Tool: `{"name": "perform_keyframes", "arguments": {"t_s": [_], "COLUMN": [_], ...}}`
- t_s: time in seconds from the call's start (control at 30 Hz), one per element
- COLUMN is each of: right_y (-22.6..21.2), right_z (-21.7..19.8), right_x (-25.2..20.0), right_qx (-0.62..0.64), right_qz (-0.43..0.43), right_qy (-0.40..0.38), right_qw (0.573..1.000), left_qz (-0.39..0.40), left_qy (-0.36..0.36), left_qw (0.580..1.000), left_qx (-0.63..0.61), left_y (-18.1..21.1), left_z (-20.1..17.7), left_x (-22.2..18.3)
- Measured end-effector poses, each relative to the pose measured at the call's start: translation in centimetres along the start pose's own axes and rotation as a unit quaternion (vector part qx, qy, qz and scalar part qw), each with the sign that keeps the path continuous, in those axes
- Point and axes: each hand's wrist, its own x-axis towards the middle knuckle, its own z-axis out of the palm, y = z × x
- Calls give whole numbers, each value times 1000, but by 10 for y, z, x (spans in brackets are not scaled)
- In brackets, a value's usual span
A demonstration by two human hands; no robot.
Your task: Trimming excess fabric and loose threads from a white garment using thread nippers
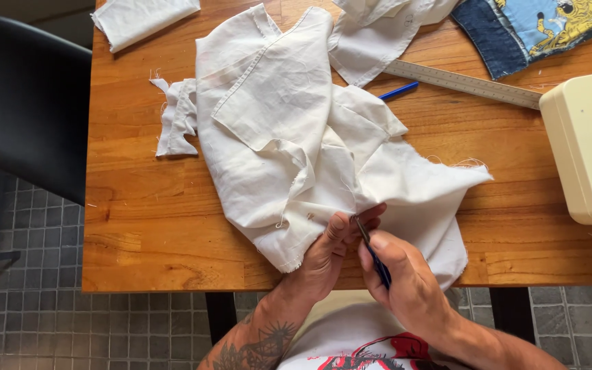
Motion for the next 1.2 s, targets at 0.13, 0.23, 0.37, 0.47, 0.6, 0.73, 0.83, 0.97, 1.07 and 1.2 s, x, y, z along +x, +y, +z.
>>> {"name": "perform_keyframes", "arguments": {"t_s": [0.13,0.23,0.37,0.47,0.6,0.73,0.83,0.97,1.07,1.2], "right_y": [15,16,26,29,48,70,56,34,30,33], "right_z": [-1,3,2,6,7,-5,6,23,22,14], "right_x": [7,8,15,17,25,44,40,29,32,33], "right_qx": [13,30,-40,-85,-133,-391,-392,22,-5,-129], "right_qz": [-37,-29,-101,-156,-197,-506,-489,-84,-101,-156], "right_qy": [9,12,21,33,63,101,100,82,92,83], "right_qw": [999,999,994,984,969,762,773,993,991,976], "left_qz": [9,-4,13,0,-28,17,11,5,1,5], "left_qy": [16,27,33,18,9,33,-13,11,4,-31], "left_qw": [1000,1000,998,997,993,988,987,987,986,988], "left_qx": [-23,-8,-59,-81,-113,-148,-160,-163,-166,-150], "left_y": [3,7,2,0,-7,-11,-10,-9,-7,-5], "left_z": [10,15,16,14,9,9,5,6,6,5], "left_x": [-1,-3,-2,2,4,8,10,11,16,14]}}
